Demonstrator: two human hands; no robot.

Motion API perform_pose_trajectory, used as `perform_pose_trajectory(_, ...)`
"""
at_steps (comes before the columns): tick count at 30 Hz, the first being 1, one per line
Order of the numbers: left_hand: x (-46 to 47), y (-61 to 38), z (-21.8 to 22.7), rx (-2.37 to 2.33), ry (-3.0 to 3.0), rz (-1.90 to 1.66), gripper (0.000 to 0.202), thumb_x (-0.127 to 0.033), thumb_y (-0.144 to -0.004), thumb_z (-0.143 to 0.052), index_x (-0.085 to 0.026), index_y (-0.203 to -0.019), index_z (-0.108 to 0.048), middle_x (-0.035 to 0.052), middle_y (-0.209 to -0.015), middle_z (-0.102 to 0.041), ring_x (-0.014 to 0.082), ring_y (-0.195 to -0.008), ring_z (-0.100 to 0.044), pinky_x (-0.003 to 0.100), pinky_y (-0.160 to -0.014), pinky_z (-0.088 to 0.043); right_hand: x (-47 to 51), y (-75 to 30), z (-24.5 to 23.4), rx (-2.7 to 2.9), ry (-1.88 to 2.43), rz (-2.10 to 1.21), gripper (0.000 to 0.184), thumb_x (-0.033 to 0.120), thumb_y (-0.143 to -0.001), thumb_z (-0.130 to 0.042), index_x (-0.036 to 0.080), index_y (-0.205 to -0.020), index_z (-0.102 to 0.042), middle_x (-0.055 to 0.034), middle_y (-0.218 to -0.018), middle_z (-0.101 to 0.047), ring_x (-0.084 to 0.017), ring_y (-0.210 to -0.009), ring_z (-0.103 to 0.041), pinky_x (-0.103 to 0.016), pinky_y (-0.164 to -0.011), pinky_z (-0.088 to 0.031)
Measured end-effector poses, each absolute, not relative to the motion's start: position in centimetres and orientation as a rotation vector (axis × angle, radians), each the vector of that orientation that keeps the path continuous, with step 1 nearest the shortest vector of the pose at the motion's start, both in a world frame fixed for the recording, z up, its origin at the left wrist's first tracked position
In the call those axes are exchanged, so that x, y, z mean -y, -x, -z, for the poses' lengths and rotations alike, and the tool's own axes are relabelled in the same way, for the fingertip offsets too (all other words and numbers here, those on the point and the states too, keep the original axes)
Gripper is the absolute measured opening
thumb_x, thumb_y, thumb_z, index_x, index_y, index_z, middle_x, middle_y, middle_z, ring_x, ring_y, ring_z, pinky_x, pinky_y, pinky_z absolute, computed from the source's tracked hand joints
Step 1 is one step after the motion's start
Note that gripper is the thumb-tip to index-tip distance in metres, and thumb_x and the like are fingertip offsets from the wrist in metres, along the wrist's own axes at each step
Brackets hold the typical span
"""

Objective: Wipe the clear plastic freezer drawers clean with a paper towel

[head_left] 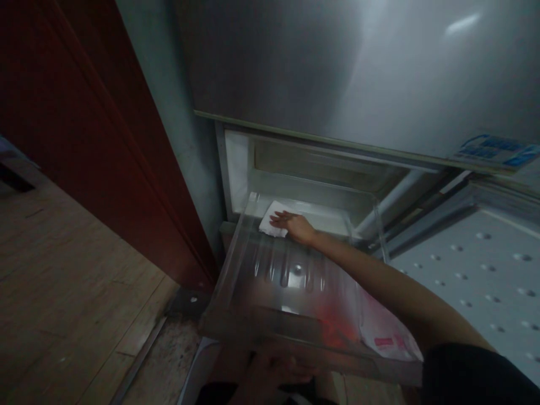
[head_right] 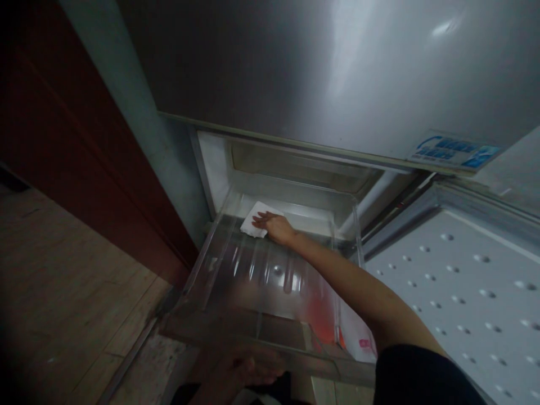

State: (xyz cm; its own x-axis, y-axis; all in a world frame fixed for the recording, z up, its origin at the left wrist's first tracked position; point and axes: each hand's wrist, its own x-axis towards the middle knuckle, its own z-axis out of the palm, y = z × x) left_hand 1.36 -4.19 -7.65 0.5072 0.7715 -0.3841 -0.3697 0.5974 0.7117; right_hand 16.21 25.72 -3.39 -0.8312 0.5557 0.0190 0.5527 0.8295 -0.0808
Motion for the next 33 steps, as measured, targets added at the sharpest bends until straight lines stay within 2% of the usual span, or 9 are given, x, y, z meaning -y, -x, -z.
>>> perform_pose_trajectory(5, 4.2, -1.2, 7.8, -0.758, -0.605, -0.731, 0.071, -0.07, -0.06, -0.076, -0.012, -0.1, -0.076, 0.0192, -0.105, -0.075, 0.0402, -0.106, -0.068, 0.056, -0.099, -0.049, -21.3, -16.0, 4.3, 3.085, 0.705, -0.215, 0.058, 0.002, -0.082, -0.049, 0.019, -0.138, -0.053, -0.008, -0.148, -0.047, -0.02, -0.144, -0.033, -0.044, -0.12, -0.027)
perform_pose_trajectory(11, 4.5, -1.6, 9.5, -0.743, -0.587, -0.77, 0.071, -0.07, -0.06, -0.077, -0.011, -0.099, -0.074, 0.018, -0.102, -0.076, 0.039, -0.103, -0.07, 0.056, -0.097, -0.051, -15.0, -14.9, 6.3, 3.218, 0.407, -0.249, 0.039, 0.016, -0.098, -0.038, 0.021, -0.131, -0.06, -0.0038, -0.143, -0.054, -0.02, -0.141, -0.039, -0.042, -0.119, -0.03)
perform_pose_trajectory(15, 4.7, -1.9, 9.9, -0.74, -0.57, -0.799, 0.066, -0.069, -0.062, -0.076, -0.012, -0.095, -0.074, 0.0158, -0.096, -0.078, 0.0356, -0.099, -0.072, 0.053, -0.095, -0.053, -13.6, -14.5, 7.1, 3.226, 0.279, -0.217, 0.037, 0.021, -0.1, -0.038, 0.024, -0.129, -0.061, -0.0014, -0.141, -0.056, -0.019, -0.14, -0.041, -0.04, -0.119, -0.03)
perform_pose_trajectory(20, 4.3, -1.4, 8.2, -0.779, -0.586, -0.741, 0.065, -0.07, -0.057, -0.078, -0.013, -0.09, -0.077, 0.0166, -0.099, -0.077, 0.0389, -0.103, -0.07, 0.055, -0.099, -0.05, -14.6, -14.6, 6.5, 3.227, 0.221, -0.161, 0.036, 0.019, -0.099, -0.04, 0.027, -0.127, -0.062, 0.0001, -0.14, -0.057, -0.017, -0.139, -0.041, -0.039, -0.119, -0.03)
perform_pose_trajectory(25, 4.1, -1.0, 7.3, -0.808, -0.617, -0.703, 0.062, -0.07, -0.059, -0.076, -0.019, -0.095, -0.079, 0.0143, -0.1, -0.077, 0.0392, -0.106, -0.068, 0.054, -0.101, -0.047, -17.7, -15.1, 5.0, 3.203, 0.373, -0.181, 0.036, 0.016, -0.097, -0.044, 0.022, -0.127, -0.062, -0.0038, -0.141, -0.056, -0.019, -0.14, -0.041, -0.043, -0.119, -0.03)
perform_pose_trajectory(30, 4.0, -1.0, 7.2, -0.812, -0.619, -0.7, 0.072, -0.074, -0.056, -0.075, -0.016, -0.099, -0.078, 0.0165, -0.103, -0.076, 0.0406, -0.106, -0.068, 0.056, -0.1, -0.047, -22.4, -15.6, 3.3, 3.154, 0.703, -0.121, 0.045, 0.008, -0.091, -0.047, 0.023, -0.132, -0.058, -0.0021, -0.145, -0.052, -0.021, -0.142, -0.037, -0.043, -0.119, -0.029)
perform_pose_trajectory(33, 4.0, -1.0, 7.2, -0.811, -0.619, -0.702, 0.071, -0.074, -0.056, -0.075, -0.018, -0.098, -0.078, 0.0159, -0.104, -0.076, 0.0403, -0.107, -0.068, 0.055, -0.1, -0.047, -25.2, -15.8, 2.5, 3.035, 0.87, -0.067, 0.047, 0.006, -0.089, -0.048, 0.023, -0.131, -0.059, -0.0027, -0.144, -0.053, -0.019, -0.14, -0.039, -0.041, -0.118, -0.029)
